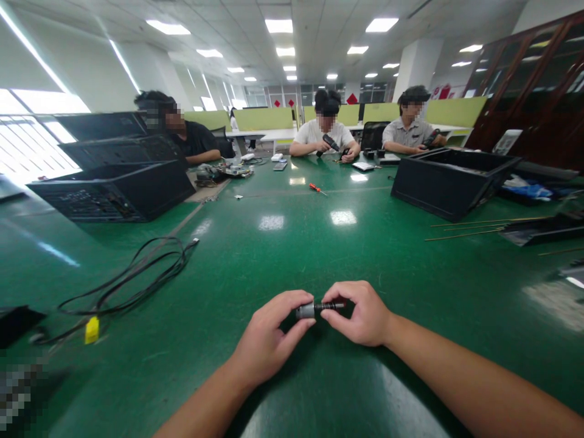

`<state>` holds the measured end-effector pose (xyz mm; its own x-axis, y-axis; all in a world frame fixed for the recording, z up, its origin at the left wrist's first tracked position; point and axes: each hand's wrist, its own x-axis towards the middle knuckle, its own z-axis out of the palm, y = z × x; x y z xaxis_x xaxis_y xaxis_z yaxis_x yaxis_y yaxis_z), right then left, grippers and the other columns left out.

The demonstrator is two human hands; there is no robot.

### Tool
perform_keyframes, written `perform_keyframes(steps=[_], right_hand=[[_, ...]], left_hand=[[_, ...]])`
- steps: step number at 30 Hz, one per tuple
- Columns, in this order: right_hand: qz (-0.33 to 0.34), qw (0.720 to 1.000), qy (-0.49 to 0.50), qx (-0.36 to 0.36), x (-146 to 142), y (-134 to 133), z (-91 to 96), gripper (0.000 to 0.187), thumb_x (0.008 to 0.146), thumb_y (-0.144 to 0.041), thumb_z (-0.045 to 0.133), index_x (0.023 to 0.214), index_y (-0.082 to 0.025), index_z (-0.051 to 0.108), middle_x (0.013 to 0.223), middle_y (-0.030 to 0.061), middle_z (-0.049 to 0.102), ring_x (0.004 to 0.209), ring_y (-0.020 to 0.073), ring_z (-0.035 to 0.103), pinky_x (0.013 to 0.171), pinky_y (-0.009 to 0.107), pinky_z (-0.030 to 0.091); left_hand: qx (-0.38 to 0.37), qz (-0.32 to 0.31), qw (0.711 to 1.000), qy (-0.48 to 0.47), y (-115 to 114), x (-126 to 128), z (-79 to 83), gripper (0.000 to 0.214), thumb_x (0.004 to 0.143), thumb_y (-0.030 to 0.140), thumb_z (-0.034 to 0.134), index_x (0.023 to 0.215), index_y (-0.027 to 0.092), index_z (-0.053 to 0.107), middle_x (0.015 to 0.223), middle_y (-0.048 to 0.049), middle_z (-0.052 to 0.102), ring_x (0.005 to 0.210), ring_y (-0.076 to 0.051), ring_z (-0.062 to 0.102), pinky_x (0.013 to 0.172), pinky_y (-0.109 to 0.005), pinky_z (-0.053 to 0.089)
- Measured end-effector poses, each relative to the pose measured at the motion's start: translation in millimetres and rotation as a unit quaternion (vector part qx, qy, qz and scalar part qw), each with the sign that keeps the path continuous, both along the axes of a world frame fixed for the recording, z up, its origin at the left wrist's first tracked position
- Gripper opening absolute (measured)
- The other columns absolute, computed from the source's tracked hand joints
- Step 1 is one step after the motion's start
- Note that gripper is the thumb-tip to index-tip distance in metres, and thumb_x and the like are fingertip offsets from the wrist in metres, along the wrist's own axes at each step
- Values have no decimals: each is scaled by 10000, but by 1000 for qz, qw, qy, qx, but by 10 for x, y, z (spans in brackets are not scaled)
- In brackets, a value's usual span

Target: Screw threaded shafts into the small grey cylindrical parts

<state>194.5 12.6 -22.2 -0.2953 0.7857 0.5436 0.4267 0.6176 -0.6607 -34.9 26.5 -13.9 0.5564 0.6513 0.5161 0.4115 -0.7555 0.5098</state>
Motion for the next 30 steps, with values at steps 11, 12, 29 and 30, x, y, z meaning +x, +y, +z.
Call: perform_keyframes(steps=[11,12,29,30], right_hand=[[1,1000,-4,2,13,1,4,49,802,-238,673,820,-194,664,672,3,662,585,145,585,582,249,441],[1,1000,-5,2,13,0,4,48,803,-238,672,820,-195,663,673,4,663,586,146,586,582,249,442],[2,1000,-6,-1,38,7,15,42,799,-229,663,818,-193,652,663,-4,638,585,144,569,594,258,437],[4,1000,-6,-1,41,8,12,41,801,-227,662,821,-193,652,665,-3,638,588,144,570,594,257,438]], left_hand=[[2,1,1000,2,3,11,20,302,899,222,671,1197,228,628,1126,-65,717,1048,-192,687,957,-315,562],[0,1,1000,2,2,10,19,300,899,226,671,1196,226,629,1127,-68,717,1049,-196,687,955,-319,564],[2,2,1000,-3,-1,9,24,302,895,225,683,1192,228,627,1129,-63,717,1054,-191,683,974,-325,555],[2,1,1000,-3,-2,7,25,302,895,223,683,1192,228,627,1129,-62,717,1054,-190,683,973,-324,555]])
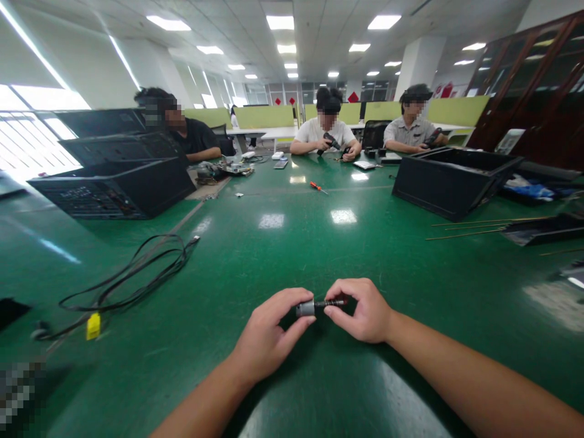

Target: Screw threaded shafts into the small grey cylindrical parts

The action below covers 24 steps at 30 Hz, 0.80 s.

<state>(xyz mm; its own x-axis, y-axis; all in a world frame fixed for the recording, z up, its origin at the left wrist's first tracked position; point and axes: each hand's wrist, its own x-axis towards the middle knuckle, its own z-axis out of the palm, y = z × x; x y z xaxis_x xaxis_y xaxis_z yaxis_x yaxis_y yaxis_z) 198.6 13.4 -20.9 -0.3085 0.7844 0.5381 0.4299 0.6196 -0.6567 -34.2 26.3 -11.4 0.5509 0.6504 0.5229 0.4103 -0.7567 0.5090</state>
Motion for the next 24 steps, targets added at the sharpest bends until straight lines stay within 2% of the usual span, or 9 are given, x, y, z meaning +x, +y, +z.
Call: perform_keyframes(steps=[24], right_hand=[[3,1000,14,-12,10,-4,15,52,780,-211,666,817,-192,635,671,-5,629,594,144,568,599,253,446]], left_hand=[[6,-3,1000,-5,12,-6,2,308,885,207,692,1185,230,627,1125,-49,717,1050,-177,682,972,-300,549]])
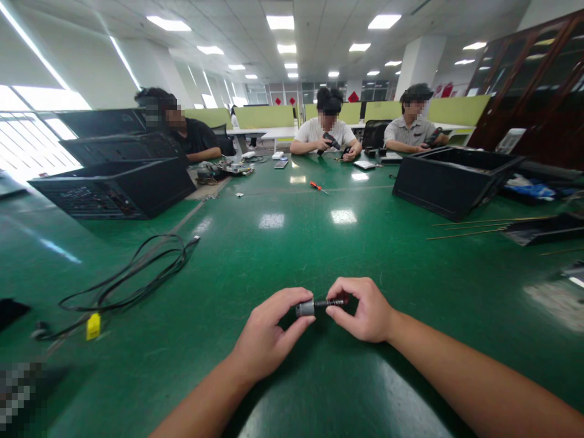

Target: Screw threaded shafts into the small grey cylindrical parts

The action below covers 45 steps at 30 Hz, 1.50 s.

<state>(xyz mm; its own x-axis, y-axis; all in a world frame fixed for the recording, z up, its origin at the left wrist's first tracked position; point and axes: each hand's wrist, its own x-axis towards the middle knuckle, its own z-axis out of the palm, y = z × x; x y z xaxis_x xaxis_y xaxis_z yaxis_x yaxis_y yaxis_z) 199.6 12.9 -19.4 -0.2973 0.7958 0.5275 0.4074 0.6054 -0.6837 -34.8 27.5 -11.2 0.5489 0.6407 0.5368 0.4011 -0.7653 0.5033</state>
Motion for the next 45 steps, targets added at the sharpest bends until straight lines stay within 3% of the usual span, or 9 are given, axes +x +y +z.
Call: perform_keyframes(steps=[26,45], right_hand=[[-4,1000,3,1,37,6,-23,66,760,-177,663,795,-190,609,666,-15,611,591,133,557,605,245,433],[-11,1000,-2,0,45,23,-25,62,763,-184,665,784,-193,607,667,-11,609,596,138,556,604,246,433]], left_hand=[[0,4,1000,-2,11,-18,-11,334,885,204,697,1206,243,617,1142,-30,708,1063,-157,670,979,-272,531],[2,7,1000,-5,15,-7,-7,316,888,213,689,1198,231,630,1133,-54,715,1052,-185,682,967,-314,553]])
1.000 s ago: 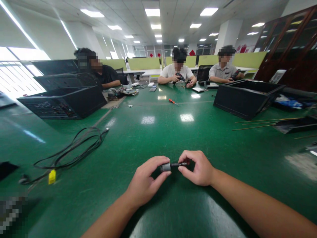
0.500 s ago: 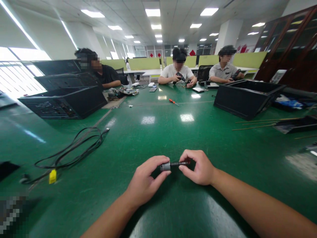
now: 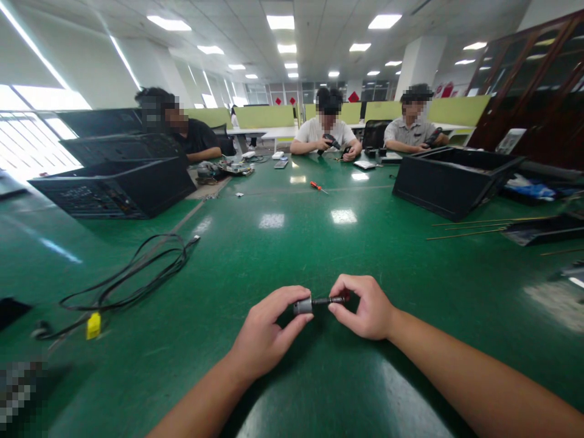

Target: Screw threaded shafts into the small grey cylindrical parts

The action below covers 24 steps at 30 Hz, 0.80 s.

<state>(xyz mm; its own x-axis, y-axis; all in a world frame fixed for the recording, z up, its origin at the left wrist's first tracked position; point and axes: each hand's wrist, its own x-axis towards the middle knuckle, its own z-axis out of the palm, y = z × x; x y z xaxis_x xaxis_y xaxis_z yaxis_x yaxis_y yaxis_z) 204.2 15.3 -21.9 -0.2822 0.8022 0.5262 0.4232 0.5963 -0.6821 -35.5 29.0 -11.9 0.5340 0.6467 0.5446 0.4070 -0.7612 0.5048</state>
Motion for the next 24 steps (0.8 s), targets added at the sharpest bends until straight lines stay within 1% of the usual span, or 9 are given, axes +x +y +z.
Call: perform_keyframes(steps=[15,24], right_hand=[[-2,1000,-5,-1,15,5,-2,66,774,-192,666,793,-197,602,677,-10,616,601,143,567,610,258,441],[-1,1000,-2,0,11,1,-2,66,771,-193,662,788,-197,599,664,-11,612,591,140,558,590,247,437]], left_hand=[[-2,4,1000,-3,1,-4,18,292,890,218,683,1180,219,643,1120,-71,721,1038,-200,690,953,-339,568],[-1,7,1000,-3,2,-2,27,299,881,214,692,1177,228,646,1111,-50,727,1031,-180,693,952,-304,563]])
